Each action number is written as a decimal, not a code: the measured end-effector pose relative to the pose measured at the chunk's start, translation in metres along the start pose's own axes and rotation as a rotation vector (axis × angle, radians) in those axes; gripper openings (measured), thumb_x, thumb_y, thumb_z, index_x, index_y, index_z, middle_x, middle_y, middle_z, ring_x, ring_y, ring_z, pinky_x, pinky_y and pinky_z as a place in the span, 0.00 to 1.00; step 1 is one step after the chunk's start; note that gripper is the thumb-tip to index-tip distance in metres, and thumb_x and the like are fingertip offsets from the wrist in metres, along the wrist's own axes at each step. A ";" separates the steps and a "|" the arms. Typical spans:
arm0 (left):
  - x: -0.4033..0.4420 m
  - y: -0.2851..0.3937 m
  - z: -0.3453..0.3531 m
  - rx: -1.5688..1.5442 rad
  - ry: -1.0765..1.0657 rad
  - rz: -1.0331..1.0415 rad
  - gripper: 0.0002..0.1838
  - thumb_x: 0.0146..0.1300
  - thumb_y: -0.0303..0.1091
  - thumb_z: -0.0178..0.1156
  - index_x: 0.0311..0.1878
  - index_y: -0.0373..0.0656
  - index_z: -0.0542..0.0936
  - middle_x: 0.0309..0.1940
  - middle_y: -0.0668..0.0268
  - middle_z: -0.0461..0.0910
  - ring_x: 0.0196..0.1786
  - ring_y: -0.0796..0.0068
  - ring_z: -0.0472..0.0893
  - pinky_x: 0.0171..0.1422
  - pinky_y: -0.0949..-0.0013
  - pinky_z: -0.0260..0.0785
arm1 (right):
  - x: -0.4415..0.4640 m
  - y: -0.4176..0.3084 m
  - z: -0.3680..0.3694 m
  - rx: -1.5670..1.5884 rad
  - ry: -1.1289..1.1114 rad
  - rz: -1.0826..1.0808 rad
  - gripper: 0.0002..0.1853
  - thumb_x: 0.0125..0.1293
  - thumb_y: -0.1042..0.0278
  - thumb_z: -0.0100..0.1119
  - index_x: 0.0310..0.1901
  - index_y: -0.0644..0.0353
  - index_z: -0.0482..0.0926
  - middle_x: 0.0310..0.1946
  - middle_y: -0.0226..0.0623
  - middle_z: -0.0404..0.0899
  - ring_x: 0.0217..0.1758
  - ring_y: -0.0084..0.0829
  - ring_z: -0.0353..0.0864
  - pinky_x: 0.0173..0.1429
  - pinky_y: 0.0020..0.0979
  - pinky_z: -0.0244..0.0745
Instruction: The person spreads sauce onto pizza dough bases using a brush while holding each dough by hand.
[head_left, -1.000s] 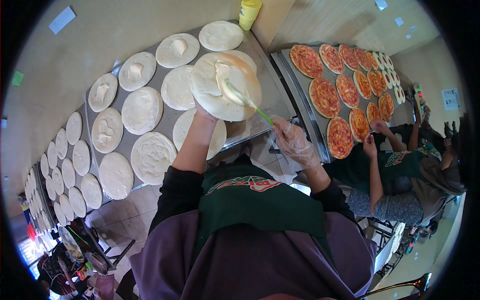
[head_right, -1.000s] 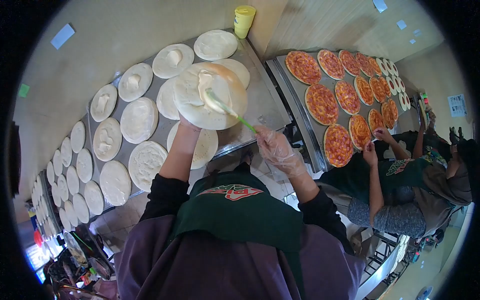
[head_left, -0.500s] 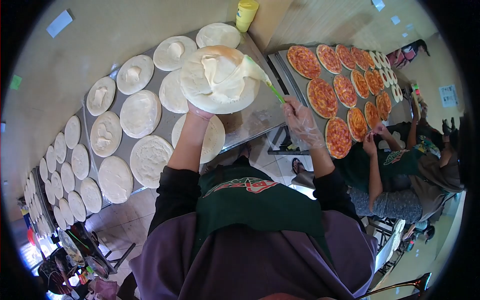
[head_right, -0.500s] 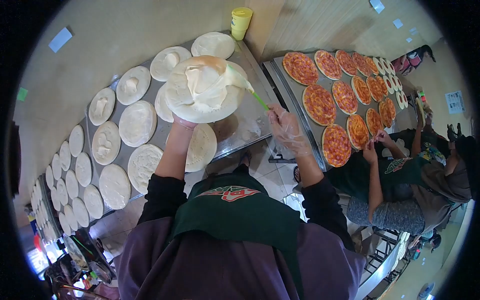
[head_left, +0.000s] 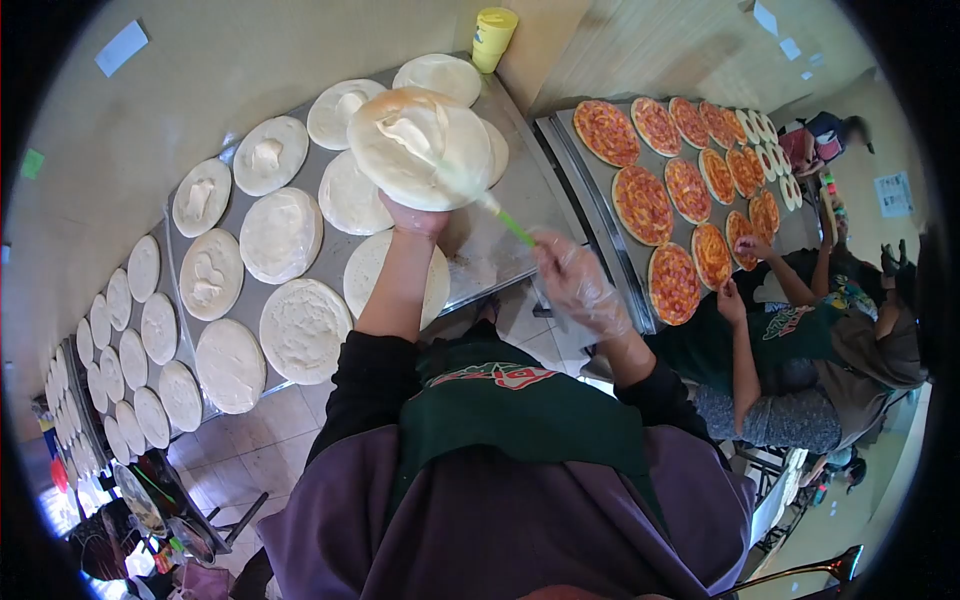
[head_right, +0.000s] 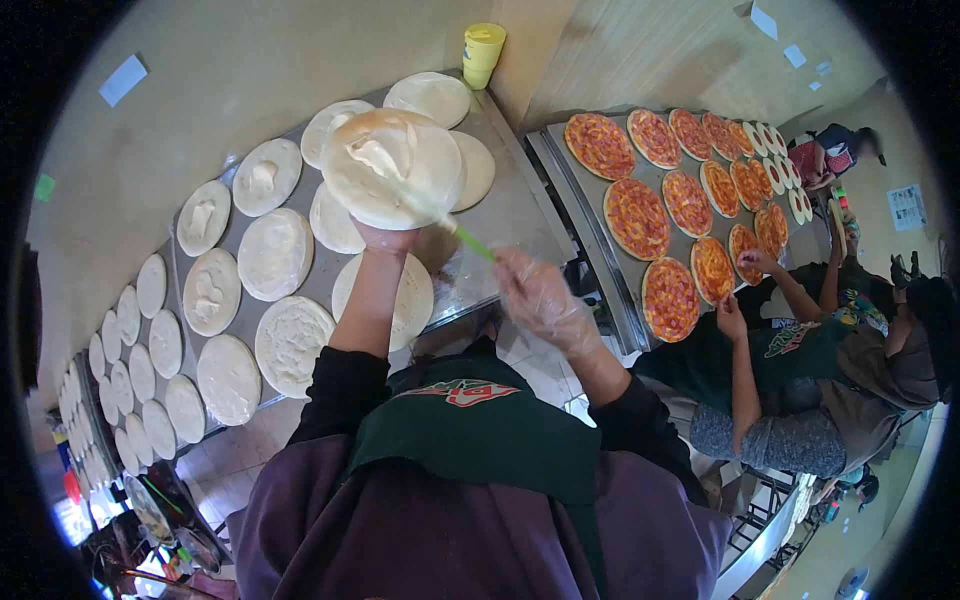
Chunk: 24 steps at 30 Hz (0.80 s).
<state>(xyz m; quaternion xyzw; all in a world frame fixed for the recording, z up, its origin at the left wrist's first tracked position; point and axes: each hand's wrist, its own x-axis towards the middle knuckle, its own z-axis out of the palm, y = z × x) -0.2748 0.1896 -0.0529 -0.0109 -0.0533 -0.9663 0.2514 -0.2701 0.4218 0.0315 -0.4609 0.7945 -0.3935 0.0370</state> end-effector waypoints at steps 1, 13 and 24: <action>-0.002 0.003 0.000 -0.064 -0.057 -0.023 0.30 0.67 0.57 0.40 0.67 0.51 0.61 0.64 0.63 0.66 0.66 0.57 0.65 0.70 0.48 0.57 | 0.005 0.000 -0.006 -0.033 0.047 0.106 0.08 0.64 0.75 0.50 0.44 0.63 0.74 0.25 0.50 0.74 0.27 0.49 0.77 0.30 0.39 0.71; 0.006 0.001 -0.015 -0.107 -0.113 -0.034 0.30 0.65 0.55 0.40 0.65 0.49 0.64 0.61 0.61 0.69 0.63 0.56 0.69 0.68 0.47 0.58 | -0.012 0.007 0.034 -0.080 0.062 -0.138 0.11 0.60 0.79 0.53 0.45 0.67 0.72 0.35 0.52 0.78 0.39 0.53 0.79 0.41 0.41 0.77; -0.005 0.017 0.009 -0.184 -0.216 -0.094 0.30 0.64 0.55 0.44 0.64 0.48 0.65 0.61 0.61 0.69 0.63 0.57 0.69 0.68 0.48 0.59 | 0.008 0.020 0.036 -0.055 0.120 0.150 0.09 0.63 0.73 0.53 0.45 0.61 0.73 0.27 0.50 0.76 0.31 0.50 0.79 0.34 0.41 0.71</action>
